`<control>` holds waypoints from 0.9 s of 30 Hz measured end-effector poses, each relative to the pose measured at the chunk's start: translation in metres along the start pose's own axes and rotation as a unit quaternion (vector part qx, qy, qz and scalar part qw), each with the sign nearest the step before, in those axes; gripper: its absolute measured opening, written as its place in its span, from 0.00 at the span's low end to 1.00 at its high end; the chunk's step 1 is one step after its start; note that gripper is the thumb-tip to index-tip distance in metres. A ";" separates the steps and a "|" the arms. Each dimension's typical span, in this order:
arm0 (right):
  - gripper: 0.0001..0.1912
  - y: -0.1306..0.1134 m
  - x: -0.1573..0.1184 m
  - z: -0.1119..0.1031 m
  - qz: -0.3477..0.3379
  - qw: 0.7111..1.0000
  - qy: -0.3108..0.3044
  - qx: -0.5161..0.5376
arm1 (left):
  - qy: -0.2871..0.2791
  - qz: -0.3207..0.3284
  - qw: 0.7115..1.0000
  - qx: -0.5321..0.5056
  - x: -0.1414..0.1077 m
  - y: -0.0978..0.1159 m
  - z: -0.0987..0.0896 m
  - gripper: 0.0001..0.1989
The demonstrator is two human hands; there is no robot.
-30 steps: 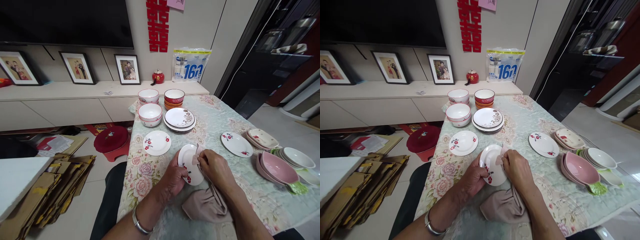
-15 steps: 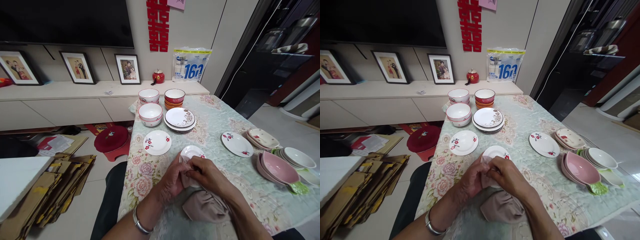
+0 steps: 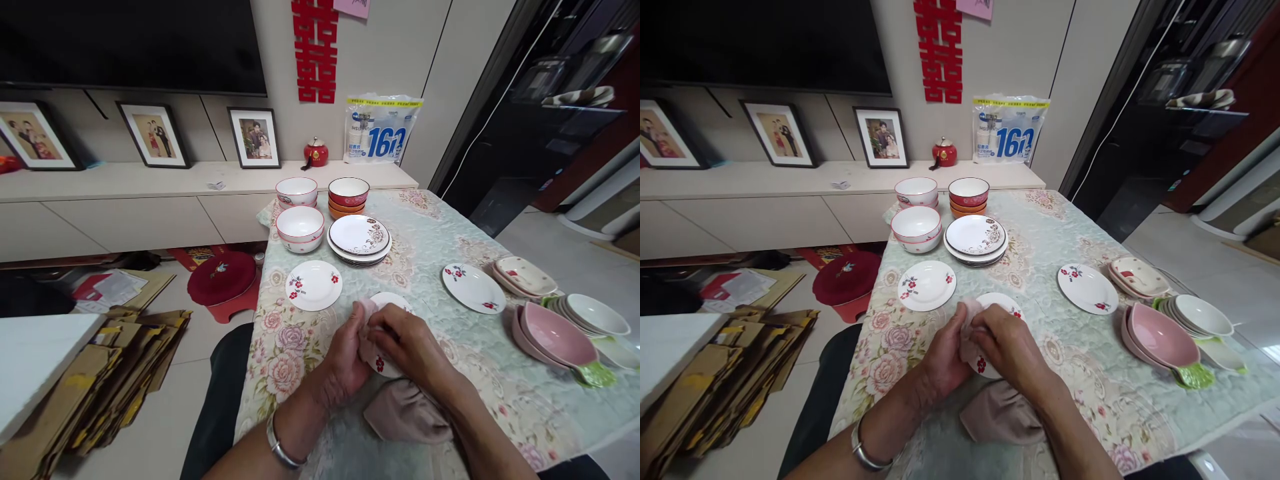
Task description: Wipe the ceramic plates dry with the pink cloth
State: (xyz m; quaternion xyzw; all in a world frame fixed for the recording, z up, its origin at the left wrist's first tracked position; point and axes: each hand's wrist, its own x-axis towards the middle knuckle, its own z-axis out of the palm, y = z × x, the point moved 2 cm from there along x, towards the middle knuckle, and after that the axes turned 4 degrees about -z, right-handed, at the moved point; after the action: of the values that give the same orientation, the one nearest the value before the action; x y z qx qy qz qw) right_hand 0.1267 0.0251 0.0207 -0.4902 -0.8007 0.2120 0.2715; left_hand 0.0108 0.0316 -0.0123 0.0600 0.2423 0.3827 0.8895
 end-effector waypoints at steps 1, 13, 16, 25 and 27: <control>0.03 -0.004 0.000 0.001 -0.012 1.000 -0.025 0.012 | 0.003 -0.004 1.000 0.001 -0.002 0.001 0.001 0.26; 0.05 0.030 -0.004 -0.014 0.062 0.964 0.195 -0.171 | -0.027 0.062 0.998 0.008 0.006 -0.004 -0.001 0.23; 0.04 0.037 -0.006 -0.017 0.128 0.955 0.170 -0.206 | -0.033 0.098 0.995 0.009 0.006 0.000 0.000 0.23; 0.06 0.006 0.001 0.000 0.006 0.996 0.084 -0.029 | -0.040 0.070 0.997 -0.013 -0.001 0.001 0.005 0.16; 0.04 -0.001 0.001 0.001 -0.002 1.000 0.009 0.020 | -0.011 0.047 0.999 -0.008 -0.002 0.003 0.005 0.15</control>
State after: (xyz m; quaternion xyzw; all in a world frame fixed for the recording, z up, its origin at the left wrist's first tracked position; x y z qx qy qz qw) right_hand 0.1253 0.0254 0.0211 -0.4844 -0.7949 0.2234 0.2890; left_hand 0.0103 0.0330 -0.0065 0.0679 0.2266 0.4250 0.8738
